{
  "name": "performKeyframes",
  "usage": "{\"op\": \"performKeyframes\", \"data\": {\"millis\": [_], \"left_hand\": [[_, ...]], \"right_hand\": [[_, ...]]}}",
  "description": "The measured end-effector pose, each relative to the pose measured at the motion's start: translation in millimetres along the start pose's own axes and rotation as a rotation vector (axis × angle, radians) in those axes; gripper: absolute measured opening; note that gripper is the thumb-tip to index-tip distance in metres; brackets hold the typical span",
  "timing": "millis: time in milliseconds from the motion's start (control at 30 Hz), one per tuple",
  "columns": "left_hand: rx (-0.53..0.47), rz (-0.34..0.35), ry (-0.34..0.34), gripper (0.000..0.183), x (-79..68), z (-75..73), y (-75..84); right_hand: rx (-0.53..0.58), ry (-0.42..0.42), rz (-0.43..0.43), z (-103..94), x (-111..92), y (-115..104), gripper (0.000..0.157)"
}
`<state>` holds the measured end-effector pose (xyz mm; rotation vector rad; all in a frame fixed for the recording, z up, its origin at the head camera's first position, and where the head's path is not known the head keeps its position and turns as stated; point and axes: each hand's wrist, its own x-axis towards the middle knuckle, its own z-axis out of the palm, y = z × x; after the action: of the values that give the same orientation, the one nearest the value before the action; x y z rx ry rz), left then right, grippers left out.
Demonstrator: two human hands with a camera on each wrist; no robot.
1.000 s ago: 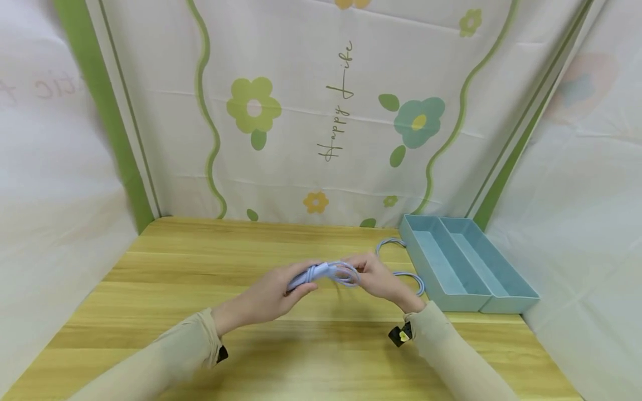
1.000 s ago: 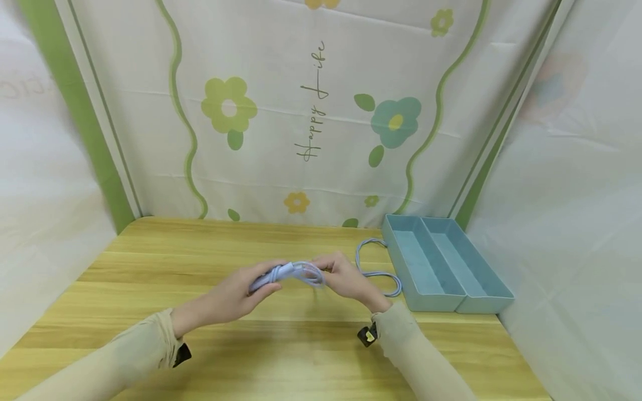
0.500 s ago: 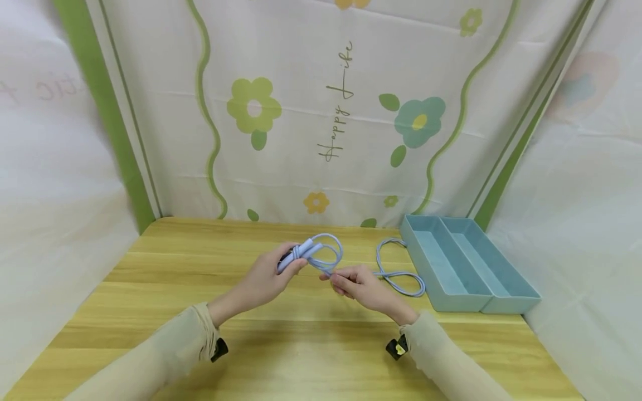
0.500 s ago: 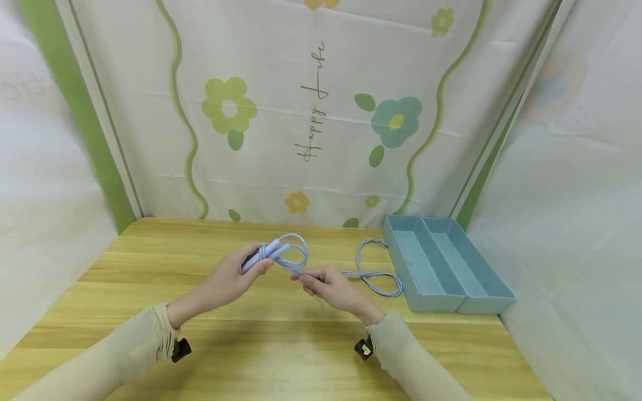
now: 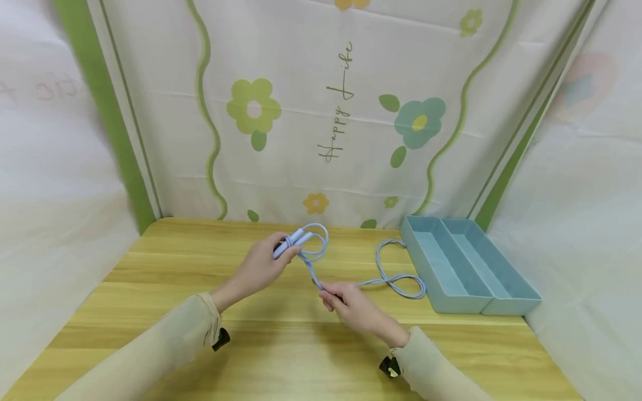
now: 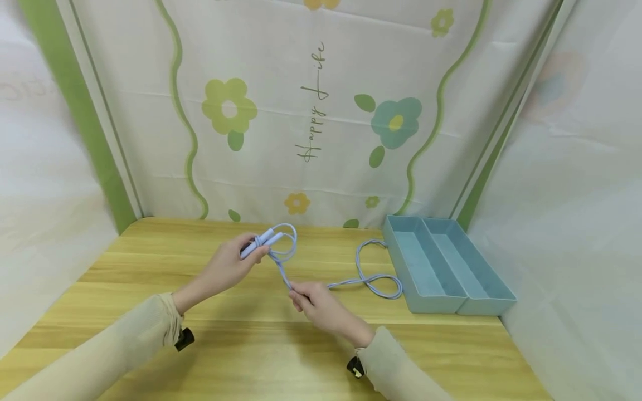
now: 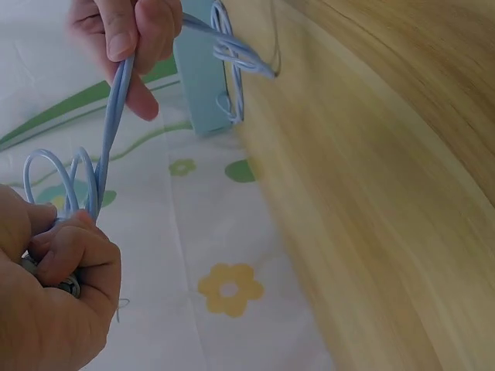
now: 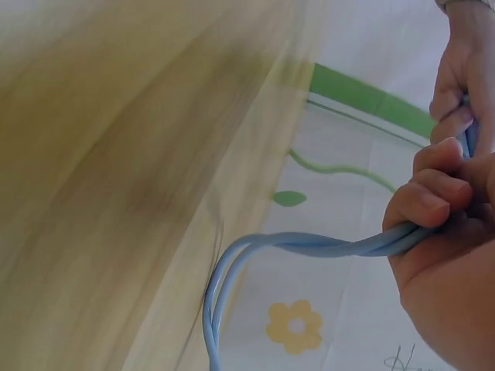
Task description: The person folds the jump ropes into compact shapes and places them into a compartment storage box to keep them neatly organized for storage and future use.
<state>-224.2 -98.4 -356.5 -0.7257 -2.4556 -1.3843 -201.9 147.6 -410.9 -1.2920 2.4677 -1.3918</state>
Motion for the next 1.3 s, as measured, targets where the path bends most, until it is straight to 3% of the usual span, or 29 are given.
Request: {"op": "performKeyframes", "data": {"millis": [167,367,533,700,900,1167,1300], "left_hand": [[0.033,-0.025,-0.007,0.024,6.1,7.5,5.1],[0.111,0.087,-0.046,0.024,11.0,13.5,2.7],[0.136,0.177,-0.094,0.014,11.1,11.4,-3.4],[0.180,0.208,-0.187,0.012,11.4,10.9,-5.0],[0.174,0.219,-0.283,0.011,12.5,11.7,-5.3],[0.291,0.355,-0.353,0.022,15.5,12.5,-2.3],[0.311,0.409,-0.441,0.023,13.7,12.7,-2.4]], "right_hand": [[-0.075,-0.057,-0.001,6.6,6.3,-9.1,0.018],[-0.173,-0.040,-0.010,7.6,6.4,-20.1,0.017],[-0.151,-0.041,0.020,0.9,3.4,-24.2,0.023],[-0.129,-0.073,0.033,-5.5,0.0,-23.5,0.024],[-0.213,-0.033,0.066,-17.6,-2.4,-25.8,0.018],[-0.306,-0.026,0.053,-25.0,-1.4,-30.2,0.019],[-0.298,-0.024,0.068,-25.7,-2.9,-30.4,0.019]]}}
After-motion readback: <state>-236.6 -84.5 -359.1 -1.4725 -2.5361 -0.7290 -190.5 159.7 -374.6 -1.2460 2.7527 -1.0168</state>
